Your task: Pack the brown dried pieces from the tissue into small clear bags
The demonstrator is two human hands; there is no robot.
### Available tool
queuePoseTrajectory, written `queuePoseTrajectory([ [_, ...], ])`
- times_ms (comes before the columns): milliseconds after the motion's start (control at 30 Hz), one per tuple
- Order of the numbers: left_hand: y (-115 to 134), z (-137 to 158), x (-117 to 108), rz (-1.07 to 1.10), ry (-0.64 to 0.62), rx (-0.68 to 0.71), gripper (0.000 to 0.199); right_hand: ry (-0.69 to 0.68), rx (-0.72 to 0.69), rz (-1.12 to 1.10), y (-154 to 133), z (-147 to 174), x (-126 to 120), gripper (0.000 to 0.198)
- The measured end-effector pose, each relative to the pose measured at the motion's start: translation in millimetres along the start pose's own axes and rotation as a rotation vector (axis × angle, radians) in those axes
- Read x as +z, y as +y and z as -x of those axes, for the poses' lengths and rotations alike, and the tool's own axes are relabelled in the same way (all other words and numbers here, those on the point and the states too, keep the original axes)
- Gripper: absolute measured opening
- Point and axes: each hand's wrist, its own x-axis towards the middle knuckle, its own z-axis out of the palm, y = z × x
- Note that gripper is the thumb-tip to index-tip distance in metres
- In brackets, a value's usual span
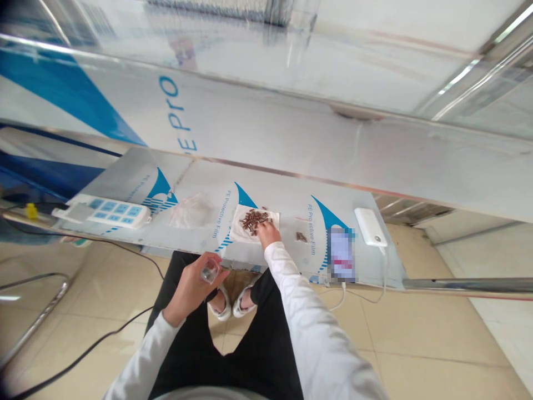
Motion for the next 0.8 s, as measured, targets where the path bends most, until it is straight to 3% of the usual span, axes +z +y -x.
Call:
queuePoseTrajectory([
  [200,7.2,-21.5,9.4,0.059,0.096,0.112,0.021,0.099,0.081,-0.110,-8.1,5.5,-20.7,0.013],
  [333,14.6,-36.0,19.5,0.117,0.152,0.182,0.022,0.179,0.080,-0.300,-47.6,41.8,-54.9,0.023],
  [433,25.2,-42.2,25.7,0.158,0.134,0.214,0.021,0.166,-0.003,-0.570,-84.3,72.6,-76.4,0.023],
  [533,36.5,-44.2,29.4,0.191,0.103,0.232,0.022,0.138,-0.077,-0.495,-106.3,85.8,-87.6,0.013],
  [667,43.7,-44.9,30.2,0.221,0.111,0.254,0.027,0.091,-0.241,-0.265,-109.3,85.3,-97.3,0.016],
  [733,43.4,-45.6,29.3,0.222,0.142,0.261,0.028,0.076,-0.314,-0.303,-102.2,82.8,-100.9,0.018],
  [800,41.6,-46.6,27.8,0.214,0.177,0.251,0.025,0.116,-0.274,-0.399,-87.6,76.3,-99.7,0.020],
])
